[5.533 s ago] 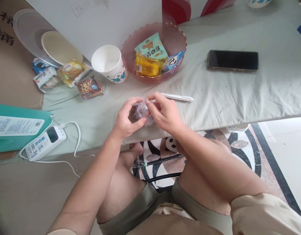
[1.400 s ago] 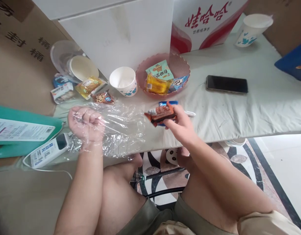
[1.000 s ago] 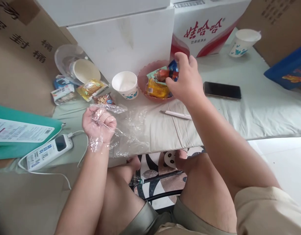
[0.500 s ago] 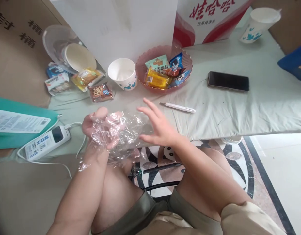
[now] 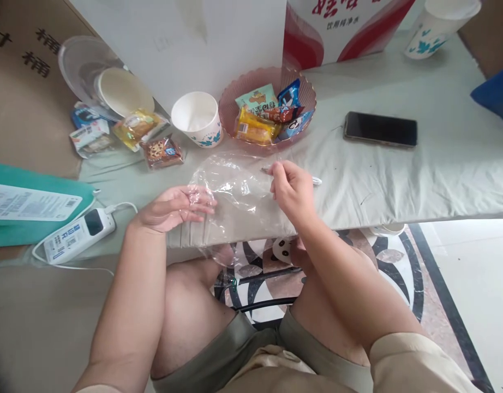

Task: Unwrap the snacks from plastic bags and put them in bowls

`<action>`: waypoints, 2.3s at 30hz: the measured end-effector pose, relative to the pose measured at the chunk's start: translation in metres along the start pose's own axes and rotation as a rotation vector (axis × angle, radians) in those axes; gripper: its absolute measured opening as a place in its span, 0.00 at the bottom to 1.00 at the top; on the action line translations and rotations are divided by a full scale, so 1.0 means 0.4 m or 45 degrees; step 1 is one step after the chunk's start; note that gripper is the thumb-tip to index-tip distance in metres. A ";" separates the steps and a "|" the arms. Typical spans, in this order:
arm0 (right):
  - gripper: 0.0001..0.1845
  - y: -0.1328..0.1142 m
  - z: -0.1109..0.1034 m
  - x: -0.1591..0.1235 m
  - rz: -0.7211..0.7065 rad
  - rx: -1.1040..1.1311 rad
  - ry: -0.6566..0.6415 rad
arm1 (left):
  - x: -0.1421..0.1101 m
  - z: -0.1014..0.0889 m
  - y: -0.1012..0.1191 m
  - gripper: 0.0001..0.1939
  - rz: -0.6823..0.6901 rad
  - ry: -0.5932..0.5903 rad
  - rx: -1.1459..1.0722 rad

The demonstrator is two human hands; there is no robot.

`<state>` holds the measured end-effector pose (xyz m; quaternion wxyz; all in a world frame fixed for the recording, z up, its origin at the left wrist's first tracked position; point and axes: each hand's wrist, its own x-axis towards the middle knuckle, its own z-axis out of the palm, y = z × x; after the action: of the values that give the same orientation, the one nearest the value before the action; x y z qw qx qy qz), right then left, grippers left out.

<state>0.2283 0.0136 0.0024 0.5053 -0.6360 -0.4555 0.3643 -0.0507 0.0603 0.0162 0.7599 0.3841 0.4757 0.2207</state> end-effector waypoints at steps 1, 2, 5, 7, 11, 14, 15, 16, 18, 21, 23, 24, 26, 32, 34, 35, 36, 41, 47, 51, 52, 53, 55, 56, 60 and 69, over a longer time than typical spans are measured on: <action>0.18 0.007 -0.002 0.009 0.001 -0.008 0.029 | 0.001 0.002 -0.001 0.22 0.002 0.112 0.059; 0.18 0.014 -0.005 0.017 -0.007 -0.022 0.059 | 0.004 0.003 -0.001 0.16 0.027 0.235 0.084; 0.19 0.034 -0.017 0.034 -0.064 -0.078 0.149 | 0.022 -0.003 0.003 0.08 0.201 0.513 -0.014; 0.20 0.043 -0.025 0.038 -0.101 -0.111 0.179 | 0.032 -0.009 0.006 0.08 0.337 0.602 -0.140; 0.22 0.052 -0.033 0.038 -0.105 -0.123 0.180 | 0.029 -0.003 0.006 0.18 0.480 0.523 -0.329; 0.21 0.054 -0.032 0.038 -0.073 -0.098 0.176 | 0.019 0.012 -0.002 0.24 0.465 0.354 -0.216; 0.21 0.053 -0.032 0.037 -0.062 -0.090 0.173 | 0.019 0.016 -0.005 0.25 0.463 0.383 -0.163; 0.21 0.053 -0.031 0.037 -0.052 -0.082 0.167 | 0.022 0.018 -0.008 0.22 0.472 0.460 -0.129; 0.21 0.050 -0.030 0.035 -0.040 -0.062 0.160 | 0.033 0.018 -0.011 0.17 0.539 0.677 -0.136; 0.22 0.046 -0.027 0.031 -0.030 -0.033 0.163 | 0.051 0.008 -0.011 0.22 0.675 0.851 -0.271; 0.22 0.045 -0.026 0.029 -0.029 -0.017 0.172 | 0.054 0.000 -0.011 0.25 0.717 0.813 -0.363; 0.22 0.045 -0.026 0.028 -0.029 -0.008 0.173 | 0.052 -0.003 -0.011 0.26 0.729 0.750 -0.389; 0.23 0.048 -0.026 0.028 -0.023 0.010 0.171 | 0.041 -0.006 -0.014 0.21 0.731 0.556 -0.362; 0.22 0.053 -0.025 0.028 0.010 0.053 0.155 | 0.014 0.002 -0.021 0.41 0.633 0.346 -0.074; 0.22 0.052 -0.024 0.026 0.019 0.055 0.151 | 0.022 0.002 -0.020 0.29 0.607 0.483 -0.049; 0.21 0.051 -0.024 0.025 0.021 0.049 0.151 | 0.028 0.000 -0.019 0.20 0.612 0.578 -0.052; 0.21 0.051 -0.024 0.024 0.019 0.038 0.147 | 0.036 -0.004 -0.018 0.12 0.633 0.680 -0.064; 0.22 0.049 -0.027 0.022 -0.052 0.003 0.137 | 0.061 -0.021 -0.011 0.15 0.904 1.020 -0.290; 0.24 0.046 -0.027 0.028 -0.049 0.100 0.163 | 0.042 0.004 -0.020 0.20 0.416 0.541 -0.169; 0.25 0.052 -0.028 0.030 -0.071 0.102 0.206 | 0.041 0.011 -0.022 0.15 0.426 0.693 -0.076; 0.26 0.053 -0.028 0.030 -0.075 0.104 0.206 | 0.041 0.009 -0.020 0.15 0.510 0.733 -0.119; 0.26 0.053 -0.028 0.030 -0.079 0.109 0.203 | 0.041 0.006 -0.018 0.15 0.586 0.753 -0.166; 0.27 0.054 -0.028 0.031 -0.086 0.133 0.200 | 0.037 0.002 -0.014 0.15 0.637 0.715 -0.224; 0.27 0.054 -0.029 0.032 -0.086 0.148 0.201 | 0.033 0.002 -0.013 0.15 0.588 0.652 -0.212; 0.27 0.051 -0.034 0.035 -0.039 0.222 0.159 | 0.020 0.009 -0.019 0.18 0.263 0.404 0.114; 0.05 0.060 -0.035 0.035 -0.096 -0.038 -0.146 | 0.007 -0.007 -0.028 0.21 0.369 0.458 0.549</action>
<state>0.2509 0.0209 -0.0181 0.4822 -0.6041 -0.5125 0.3740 -0.0524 0.0563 0.0050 0.5254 0.5549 0.5786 0.2851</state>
